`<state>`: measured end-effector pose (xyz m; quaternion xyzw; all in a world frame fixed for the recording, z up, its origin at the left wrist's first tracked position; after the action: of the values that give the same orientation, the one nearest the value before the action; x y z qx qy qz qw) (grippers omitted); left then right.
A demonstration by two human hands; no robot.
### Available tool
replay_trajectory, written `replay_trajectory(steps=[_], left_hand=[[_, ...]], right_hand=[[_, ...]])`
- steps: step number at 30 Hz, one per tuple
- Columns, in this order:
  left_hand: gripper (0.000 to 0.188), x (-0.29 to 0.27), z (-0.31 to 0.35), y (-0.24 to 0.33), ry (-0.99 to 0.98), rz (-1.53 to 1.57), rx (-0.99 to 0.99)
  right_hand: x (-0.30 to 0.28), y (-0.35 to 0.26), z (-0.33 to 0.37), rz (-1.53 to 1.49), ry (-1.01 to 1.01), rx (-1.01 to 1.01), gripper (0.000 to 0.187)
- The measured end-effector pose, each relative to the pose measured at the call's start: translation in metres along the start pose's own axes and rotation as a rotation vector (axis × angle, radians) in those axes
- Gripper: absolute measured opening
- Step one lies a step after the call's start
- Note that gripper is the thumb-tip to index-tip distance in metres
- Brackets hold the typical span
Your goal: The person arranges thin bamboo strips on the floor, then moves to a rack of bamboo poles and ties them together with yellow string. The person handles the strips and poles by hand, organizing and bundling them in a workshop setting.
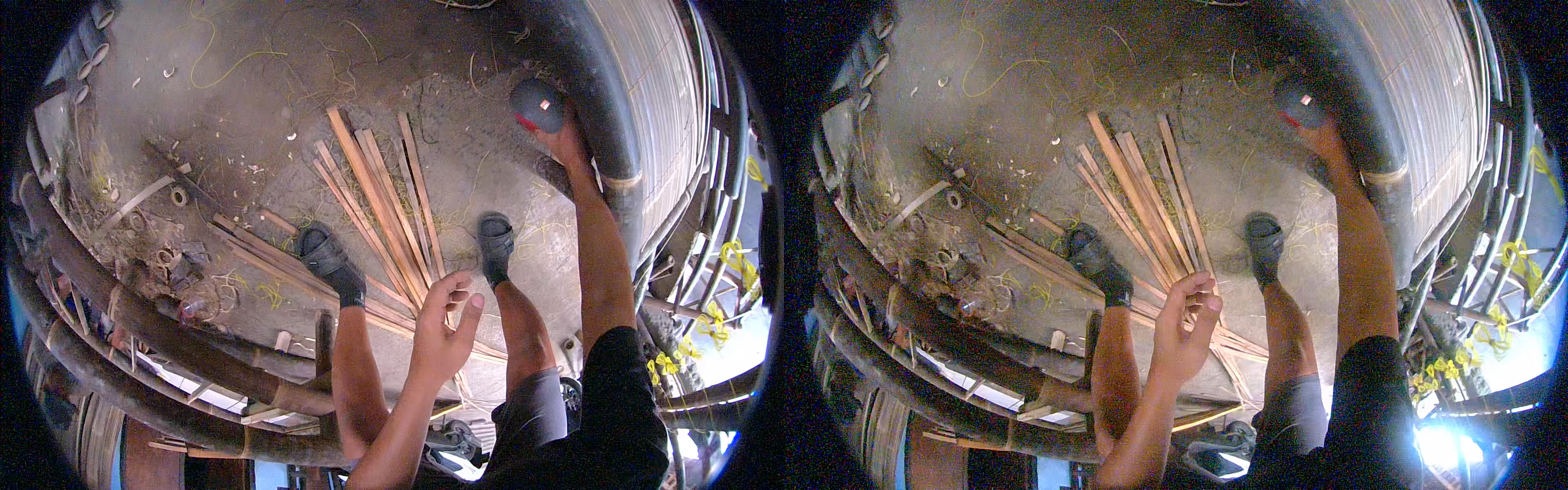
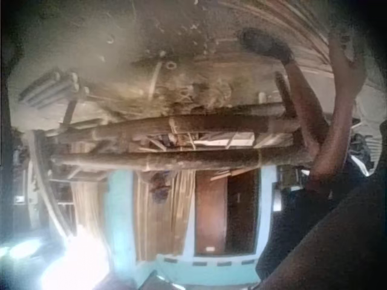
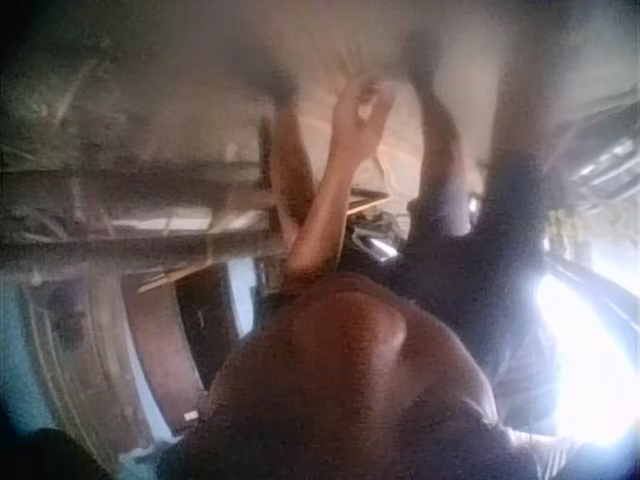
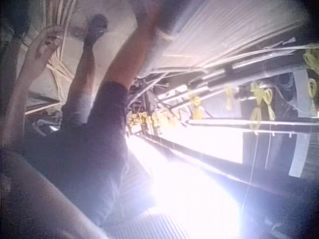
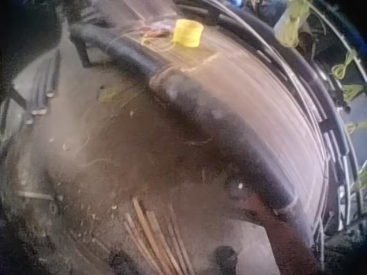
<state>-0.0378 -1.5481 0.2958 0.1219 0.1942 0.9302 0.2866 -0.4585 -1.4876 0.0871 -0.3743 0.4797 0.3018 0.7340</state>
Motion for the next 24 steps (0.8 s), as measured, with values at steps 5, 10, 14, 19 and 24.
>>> replay_trajectory(steps=[5,10,14,19,24], left_hand=[[0.035,0.016,-0.013,0.001,-0.026,0.006,0.033],[0.038,0.03,-0.019,0.006,-0.016,0.009,0.005],[0.039,0.044,-0.028,0.0,-0.028,0.066,-0.013],[0.038,0.056,-0.031,-0.002,-0.044,0.042,-0.013],[0.039,0.065,-0.037,-0.007,-0.074,0.064,-0.031]], right_hand=[[-0.04,-0.094,0.004,0.156,-0.11,0.131,0.105],[-0.018,-0.162,0.001,0.349,-0.071,-0.043,0.104],[-0.005,-0.177,0.004,0.328,-0.02,-0.093,0.106],[-0.004,-0.179,0.004,0.267,-0.05,-0.067,0.108],[-0.025,-0.134,0.024,-0.33,0.115,0.093,0.092]])
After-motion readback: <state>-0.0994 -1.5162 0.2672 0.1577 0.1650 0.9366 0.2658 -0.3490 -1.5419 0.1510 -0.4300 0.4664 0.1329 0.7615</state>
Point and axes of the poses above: each hand's wrist, its own z-axis away from the middle knuckle, its own x-axis out of the palm, y = z × x, the point moved 7 cm from there along -z, towards the middle knuckle, and after that the axes turned 12 degrees about -x, right-handed, at the moved point
